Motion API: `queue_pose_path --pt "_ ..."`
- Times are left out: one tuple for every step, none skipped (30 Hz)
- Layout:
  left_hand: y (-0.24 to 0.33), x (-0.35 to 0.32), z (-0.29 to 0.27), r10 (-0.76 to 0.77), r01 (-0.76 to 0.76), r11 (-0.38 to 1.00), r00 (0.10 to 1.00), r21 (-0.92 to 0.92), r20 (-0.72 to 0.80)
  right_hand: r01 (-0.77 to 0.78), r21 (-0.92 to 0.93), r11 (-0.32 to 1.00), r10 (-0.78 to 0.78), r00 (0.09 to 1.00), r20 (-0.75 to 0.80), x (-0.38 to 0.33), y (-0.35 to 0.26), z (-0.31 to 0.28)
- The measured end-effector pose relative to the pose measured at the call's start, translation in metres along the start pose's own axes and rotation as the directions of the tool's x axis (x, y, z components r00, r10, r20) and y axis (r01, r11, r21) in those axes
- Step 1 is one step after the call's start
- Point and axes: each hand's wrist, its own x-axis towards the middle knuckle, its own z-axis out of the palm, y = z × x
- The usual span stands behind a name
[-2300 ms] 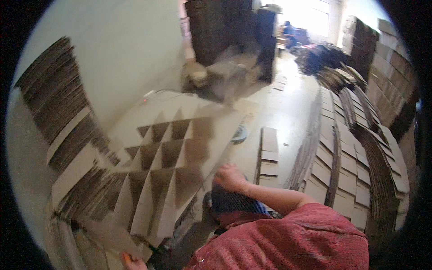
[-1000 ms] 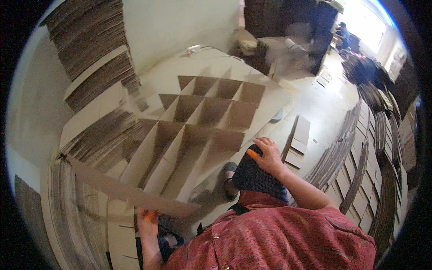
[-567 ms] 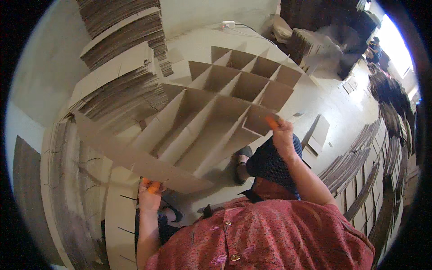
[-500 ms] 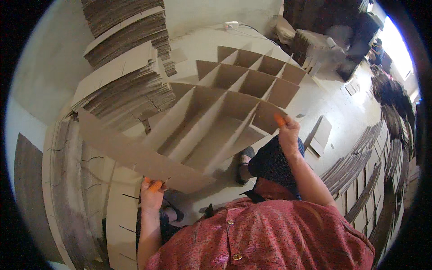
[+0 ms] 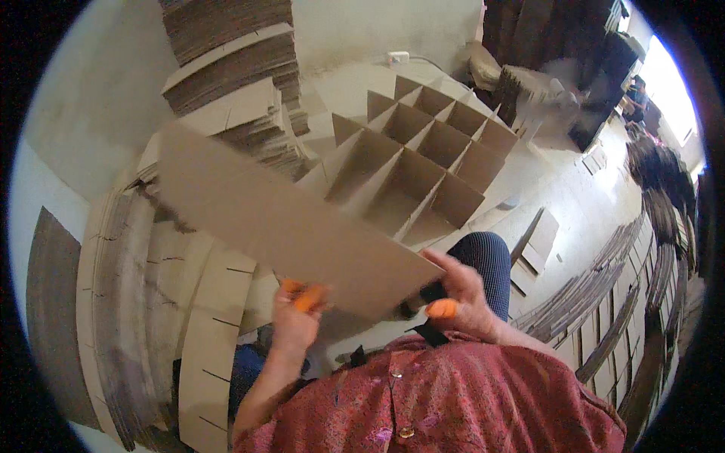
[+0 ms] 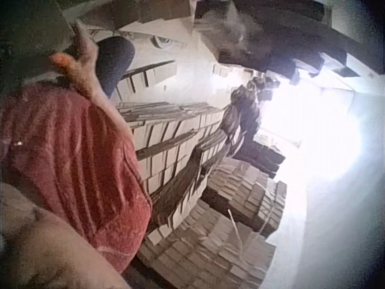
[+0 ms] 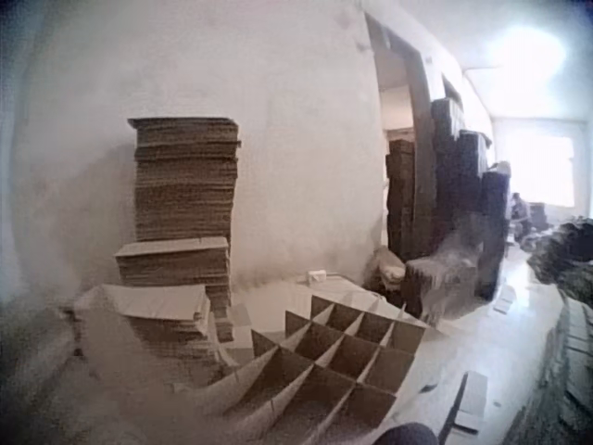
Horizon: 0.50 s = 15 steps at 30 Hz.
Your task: The person sits on the floor and repeatedly folds pre-cut cardboard sheets into multi-compartment dividers. They use an orange utility knife to score or trim edges, then fold the panels into a grid-like structure and place the finished units into a growing stack.
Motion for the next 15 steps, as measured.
queue_pose_path --pt "-0.006 0.001 0.009 -0.040 0.038 0.998 0.999 0.049 0.034 -0.070 0.237 0.969 0.064 0.997 0.031 0.002 -0.008 0.014" --pt "-0.011 0.001 0.023 -0.036 0.032 0.991 0.999 0.126 0.029 -0.118 0.211 0.970 0.130 0.991 -0.044 0.006 -0.010 0.015" --pt "-0.014 0.003 0.046 -0.047 0.042 0.979 0.999 0.198 0.023 -0.178 0.186 0.966 0.204 0.971 -0.129 0.006 -0.009 0.017" --pt "-0.013 0.003 0.060 -0.064 0.057 0.961 0.998 0.271 0.016 -0.243 0.169 0.955 0.276 0.936 -0.218 0.002 -0.008 0.018" --pt "-0.010 0.003 0.064 -0.007 -0.008 0.945 0.999 0.328 0.042 -0.229 0.211 0.950 0.287 0.908 -0.305 0.000 -0.003 0.010" --pt "-0.004 0.004 0.065 0.062 -0.082 0.918 0.996 0.387 0.063 -0.146 0.213 0.966 0.224 0.885 -0.408 0.006 -0.012 0.008" --pt "-0.004 0.004 0.064 0.120 -0.148 0.888 0.988 0.435 0.092 -0.068 0.195 0.978 0.162 0.842 -0.514 0.011 -0.022 0.003" --pt "-0.001 0.006 0.055 0.186 -0.183 0.865 0.982 0.467 0.041 -0.019 0.128 0.992 0.086 0.836 -0.541 0.016 -0.025 -0.006" --pt "0.002 0.010 0.038 0.237 -0.206 0.843 0.972 0.497 0.000 0.023 0.052 0.998 0.011 0.818 -0.575 0.017 -0.027 -0.018" --pt "0.006 0.012 0.023 0.292 -0.225 0.815 0.955 0.534 -0.043 0.047 0.076 0.996 0.007 0.806 -0.592 0.017 -0.026 -0.027" --pt "0.006 0.012 0.013 0.302 -0.208 0.810 0.949 0.548 -0.085 0.017 0.007 1.000 -0.010 0.803 -0.596 0.015 -0.024 -0.030" --pt "0.010 0.011 0.005 0.331 -0.207 0.799 0.935 0.564 -0.126 0.004 -0.059 0.998 -0.038 0.807 -0.589 0.017 -0.025 -0.032" --pt "0.010 0.013 -0.004 0.354 -0.201 0.792 0.921 0.577 -0.165 -0.014 -0.128 0.992 -0.064 0.809 -0.584 0.019 -0.024 -0.033" --pt "0.003 0.016 -0.017 0.351 -0.183 0.800 0.915 0.572 -0.197 0.001 -0.103 0.995 -0.063 0.795 -0.603 0.022 -0.026 -0.026" --pt "-0.005 0.018 -0.027 0.355 -0.187 0.805 0.912 0.563 -0.204 -0.019 -0.146 0.989 -0.070 0.811 -0.581 0.024 -0.023 -0.026"
